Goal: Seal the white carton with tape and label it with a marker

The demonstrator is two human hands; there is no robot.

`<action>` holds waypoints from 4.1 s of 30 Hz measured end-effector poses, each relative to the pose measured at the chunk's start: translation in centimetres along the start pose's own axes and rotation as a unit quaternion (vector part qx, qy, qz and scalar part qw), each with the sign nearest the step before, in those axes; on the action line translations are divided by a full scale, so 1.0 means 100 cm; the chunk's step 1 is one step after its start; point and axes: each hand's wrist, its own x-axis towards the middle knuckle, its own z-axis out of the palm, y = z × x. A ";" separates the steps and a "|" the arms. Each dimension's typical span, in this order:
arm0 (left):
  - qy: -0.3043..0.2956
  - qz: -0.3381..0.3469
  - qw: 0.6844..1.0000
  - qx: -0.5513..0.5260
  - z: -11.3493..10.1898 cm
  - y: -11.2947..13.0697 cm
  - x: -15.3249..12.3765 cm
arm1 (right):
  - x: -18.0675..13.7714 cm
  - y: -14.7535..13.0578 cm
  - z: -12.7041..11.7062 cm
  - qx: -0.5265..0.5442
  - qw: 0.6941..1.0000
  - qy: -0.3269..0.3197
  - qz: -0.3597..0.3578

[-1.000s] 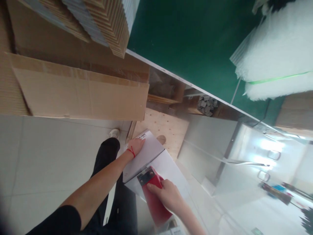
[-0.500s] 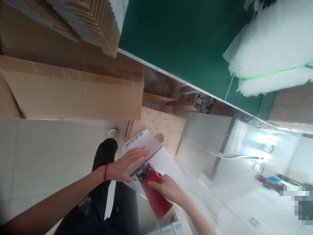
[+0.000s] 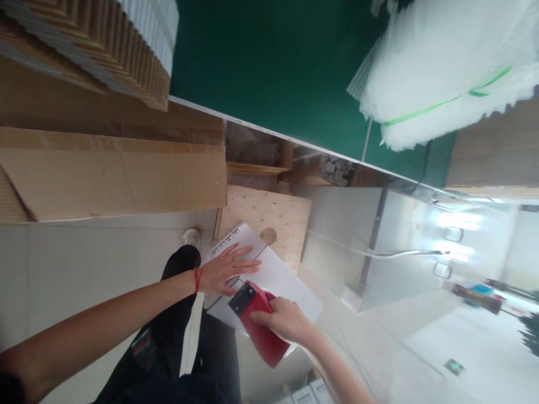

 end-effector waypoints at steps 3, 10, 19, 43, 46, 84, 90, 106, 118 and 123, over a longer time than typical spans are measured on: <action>-0.014 -0.010 1.000 0.001 -0.003 -0.001 0.001 | -0.004 0.009 -0.001 -0.031 0.999 0.019 -0.004; -0.065 -0.019 0.992 0.109 -0.008 0.002 0.002 | -0.004 0.042 0.000 -0.052 0.998 0.035 -0.022; -0.066 -0.004 0.958 0.278 -0.011 0.013 -0.003 | -0.008 0.092 -0.001 -0.058 0.994 0.047 -0.077; -0.040 0.057 0.849 0.523 0.048 0.068 0.006 | -0.002 0.274 -0.007 0.008 0.995 0.030 -0.089; -0.052 0.058 0.843 0.532 0.069 0.069 0.017 | 0.000 0.282 -0.006 0.013 0.994 0.024 -0.103; -0.083 -0.120 0.855 0.498 0.354 0.108 0.139 | 0.034 0.477 0.007 0.042 0.987 0.037 -0.153; -0.096 -0.121 0.845 0.513 0.353 0.109 0.140 | 0.051 0.485 0.010 0.046 0.981 0.043 -0.183; -0.110 -0.074 0.835 0.534 0.348 0.112 0.149 | 0.115 0.555 0.037 0.069 0.991 0.063 -0.101; -0.258 0.045 0.808 0.528 0.304 0.124 0.181 | 0.132 0.532 0.034 0.083 0.988 0.081 -0.098; -0.312 0.116 0.806 0.489 0.287 0.128 0.219 | 0.144 0.524 0.039 0.105 0.985 0.090 -0.100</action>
